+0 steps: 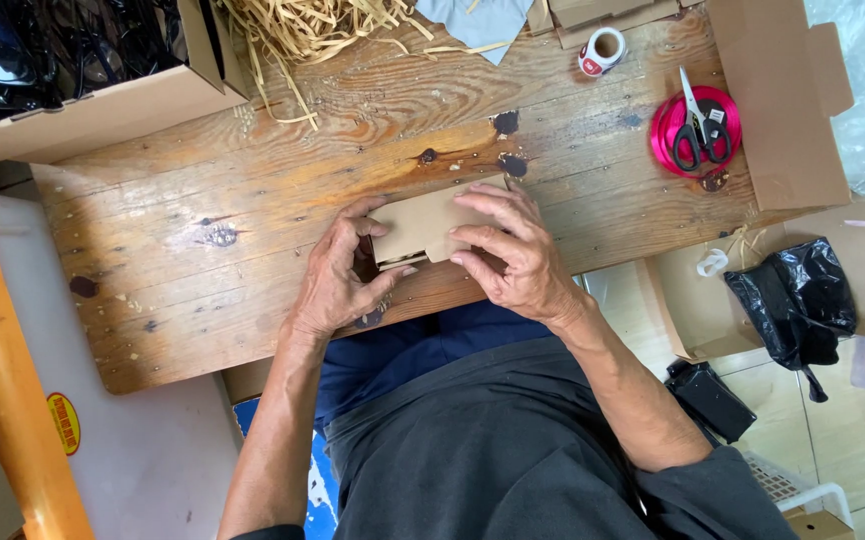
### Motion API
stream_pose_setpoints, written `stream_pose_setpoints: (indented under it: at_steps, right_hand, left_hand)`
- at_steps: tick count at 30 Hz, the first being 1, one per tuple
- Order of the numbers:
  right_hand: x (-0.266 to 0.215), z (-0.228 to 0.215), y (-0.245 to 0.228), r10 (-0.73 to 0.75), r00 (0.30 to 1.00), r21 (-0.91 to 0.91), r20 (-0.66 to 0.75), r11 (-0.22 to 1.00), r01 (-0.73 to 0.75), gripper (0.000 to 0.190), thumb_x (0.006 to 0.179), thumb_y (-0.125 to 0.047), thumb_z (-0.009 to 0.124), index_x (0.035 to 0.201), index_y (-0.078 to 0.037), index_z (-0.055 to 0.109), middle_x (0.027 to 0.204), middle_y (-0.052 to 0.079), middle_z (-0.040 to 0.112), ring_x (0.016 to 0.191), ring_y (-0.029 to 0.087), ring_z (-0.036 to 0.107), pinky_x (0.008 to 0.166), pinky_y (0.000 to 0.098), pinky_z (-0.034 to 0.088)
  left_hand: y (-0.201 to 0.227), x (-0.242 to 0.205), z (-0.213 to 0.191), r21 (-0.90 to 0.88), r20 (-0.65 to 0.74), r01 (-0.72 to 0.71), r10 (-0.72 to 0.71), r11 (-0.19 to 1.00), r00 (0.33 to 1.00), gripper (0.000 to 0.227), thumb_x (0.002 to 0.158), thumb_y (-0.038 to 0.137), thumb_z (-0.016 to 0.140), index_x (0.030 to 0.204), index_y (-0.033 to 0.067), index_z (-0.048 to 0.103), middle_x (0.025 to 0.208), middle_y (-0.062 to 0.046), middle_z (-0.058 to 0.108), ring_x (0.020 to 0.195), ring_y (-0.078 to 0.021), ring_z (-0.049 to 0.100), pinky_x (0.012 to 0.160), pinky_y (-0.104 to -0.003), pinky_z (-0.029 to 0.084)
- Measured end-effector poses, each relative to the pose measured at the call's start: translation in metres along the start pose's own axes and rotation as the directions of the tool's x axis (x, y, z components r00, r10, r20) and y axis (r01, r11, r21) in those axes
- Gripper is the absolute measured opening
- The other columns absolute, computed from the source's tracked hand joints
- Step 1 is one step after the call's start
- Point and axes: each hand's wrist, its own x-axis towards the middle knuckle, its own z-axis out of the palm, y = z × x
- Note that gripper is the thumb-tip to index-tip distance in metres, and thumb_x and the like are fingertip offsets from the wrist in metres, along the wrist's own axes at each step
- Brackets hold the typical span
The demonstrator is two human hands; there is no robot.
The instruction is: The person cleans sunglasses with a cloth, places them into a plastic pouch, and then puts them into a cardboard box with shredded paper filler.
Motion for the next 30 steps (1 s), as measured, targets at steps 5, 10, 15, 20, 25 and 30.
stream_pose_setpoints:
  at_steps: [5,10,15,20,25,30]
  right_hand:
    - [0.006,-0.003,0.001,-0.029,0.999,-0.124,0.027,0.992,0.033,0.011,0.093,-0.027,0.078,0.1,-0.018,0.077,0.119,0.002,0.069,0.122,0.028,0.063,0.108,0.048,0.039]
    - [0.014,-0.007,-0.004,-0.032,0.999,-0.093,0.03,0.995,0.035,0.006,0.093,-0.022,0.078,0.098,-0.018,0.077,0.115,0.002,0.069,0.119,0.029,0.063,0.104,0.0463,0.039]
    - [0.011,-0.007,-0.006,-0.029,0.999,-0.104,0.029,0.994,0.032,0.004,0.094,-0.023,0.077,0.096,-0.02,0.078,0.113,0.002,0.068,0.118,0.028,0.063,0.102,0.0454,0.039]
    - [0.01,0.0,-0.007,-0.056,0.998,-0.113,-0.023,0.992,0.054,0.003,0.094,-0.021,0.076,0.095,-0.019,0.078,0.111,0.002,0.068,0.117,0.029,0.064,0.102,0.0465,0.039]
    - [0.003,0.012,-0.006,-0.1,0.989,-0.115,-0.109,0.989,0.087,0.007,0.095,-0.016,0.075,0.088,-0.015,0.076,0.106,0.004,0.069,0.112,0.028,0.066,0.107,0.0498,0.035]
    - [0.0,0.018,-0.007,-0.218,0.963,-0.202,-0.161,0.962,0.184,0.016,0.099,-0.012,0.069,0.084,-0.011,0.074,0.103,0.006,0.07,0.109,0.027,0.068,0.113,0.0546,0.029]
  left_hand:
    - [0.0,0.0,0.001,0.01,0.011,-0.003,0.003,1.0,1.0,0.048,0.078,0.023,0.089,0.111,0.0106,0.056,0.137,-0.016,0.064,0.09,-0.0383,0.071,0.071,-0.045,0.056]
    - [-0.002,-0.001,0.001,0.022,0.005,0.021,-0.021,1.0,1.0,0.05,0.077,0.024,0.09,0.111,0.0114,0.056,0.137,-0.014,0.064,0.081,-0.0349,0.069,0.068,-0.041,0.056]
    - [0.0,0.0,0.0,0.025,0.011,0.017,-0.017,1.0,1.0,0.048,0.078,0.023,0.089,0.111,0.0109,0.055,0.137,-0.015,0.065,0.08,-0.0363,0.07,0.066,-0.044,0.056]
    - [0.0,0.0,-0.001,0.023,0.017,0.015,-0.015,1.0,1.0,0.048,0.078,0.023,0.089,0.111,0.011,0.056,0.137,-0.015,0.064,0.08,-0.0363,0.07,0.066,-0.043,0.056]
    - [0.001,0.001,-0.001,0.025,0.018,0.003,-0.004,1.0,1.0,0.047,0.078,0.023,0.089,0.111,0.0105,0.057,0.137,-0.015,0.064,0.082,-0.0366,0.07,0.066,-0.042,0.056]
    - [-0.002,0.0,0.001,0.027,0.007,-0.002,0.002,1.0,1.0,0.046,0.079,0.023,0.089,0.111,0.0116,0.057,0.137,-0.013,0.064,0.082,-0.0339,0.07,0.067,-0.04,0.056]
